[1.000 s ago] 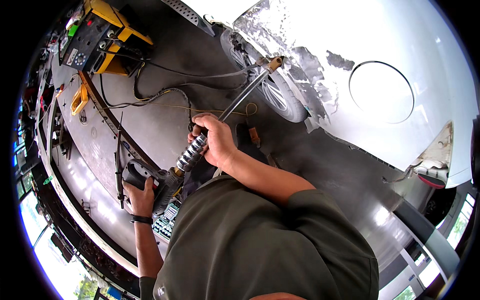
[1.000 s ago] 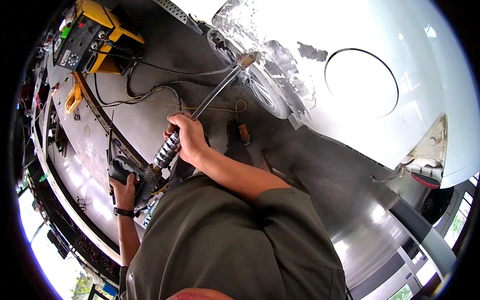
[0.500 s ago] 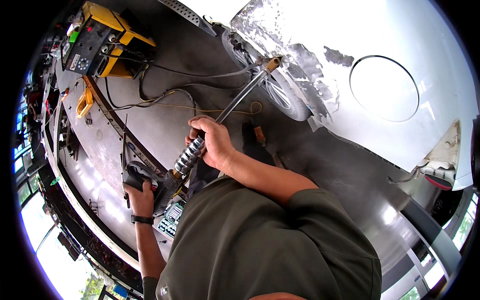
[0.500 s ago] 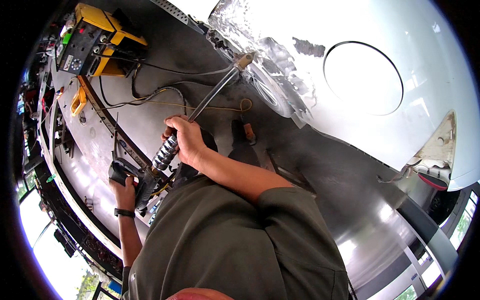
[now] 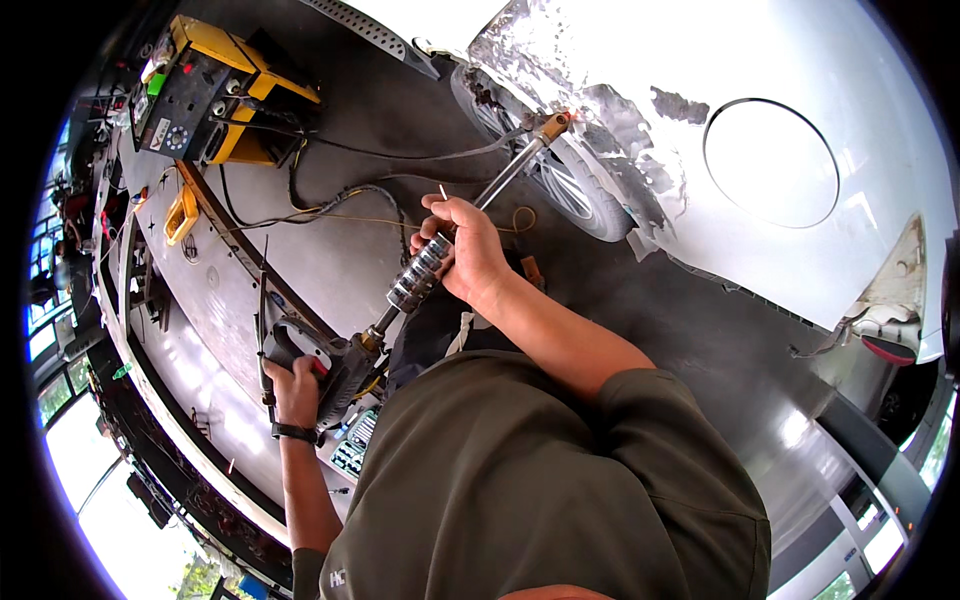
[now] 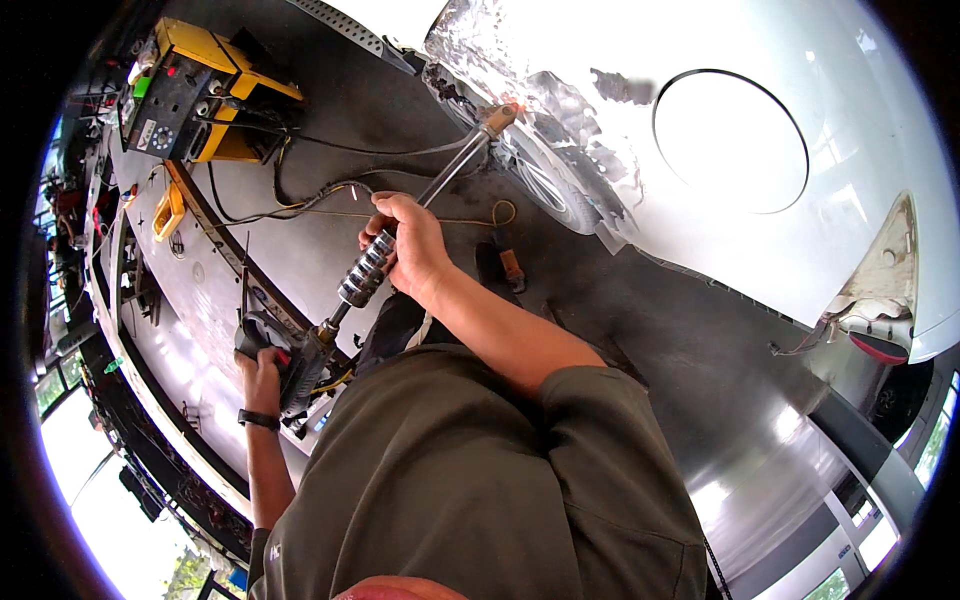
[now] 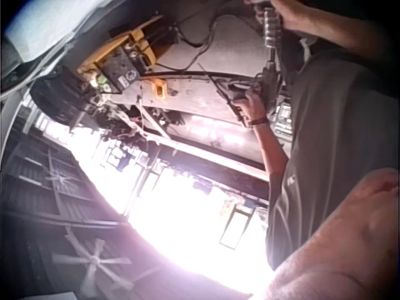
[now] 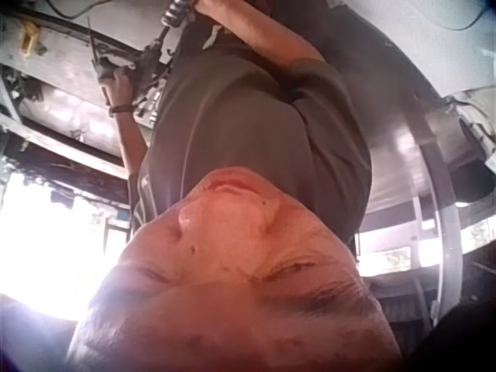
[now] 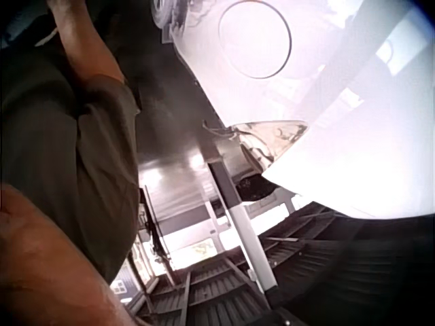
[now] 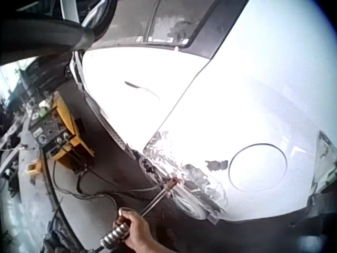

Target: The person uses a slide hammer welder to pull out a dent on the rear panel of a white car, and then applies liquid from a spray bottle to the repaired surface.

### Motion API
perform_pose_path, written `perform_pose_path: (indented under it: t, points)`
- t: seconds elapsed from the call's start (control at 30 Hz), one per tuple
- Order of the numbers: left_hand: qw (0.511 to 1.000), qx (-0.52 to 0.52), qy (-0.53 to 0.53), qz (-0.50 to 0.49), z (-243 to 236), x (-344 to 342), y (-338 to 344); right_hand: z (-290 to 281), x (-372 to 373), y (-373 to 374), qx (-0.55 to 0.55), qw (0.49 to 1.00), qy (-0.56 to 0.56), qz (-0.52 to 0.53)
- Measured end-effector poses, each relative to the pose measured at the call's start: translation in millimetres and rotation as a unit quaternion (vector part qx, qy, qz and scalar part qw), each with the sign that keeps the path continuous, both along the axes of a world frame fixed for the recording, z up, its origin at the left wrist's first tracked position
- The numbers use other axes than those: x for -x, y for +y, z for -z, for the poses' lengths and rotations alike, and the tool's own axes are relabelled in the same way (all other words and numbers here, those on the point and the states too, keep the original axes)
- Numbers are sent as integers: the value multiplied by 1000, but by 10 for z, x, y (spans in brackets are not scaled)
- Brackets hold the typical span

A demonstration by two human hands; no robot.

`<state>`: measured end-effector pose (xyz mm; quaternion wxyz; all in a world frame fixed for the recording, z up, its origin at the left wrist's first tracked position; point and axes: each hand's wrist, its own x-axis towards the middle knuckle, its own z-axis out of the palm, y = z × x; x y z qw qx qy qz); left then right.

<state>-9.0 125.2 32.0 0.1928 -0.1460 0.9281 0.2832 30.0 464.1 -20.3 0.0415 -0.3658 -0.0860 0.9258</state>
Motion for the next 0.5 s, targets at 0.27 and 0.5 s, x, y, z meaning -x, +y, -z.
perform_pose_path:
  t: [0.27,0.5]
  points:
    - [992,-36,61,104,26,-6,-219,192,126,710,-19,998,48,28]
    - [991,-22,64,119,-112,13,-242,-18,26,-118,-47,998,4,47]
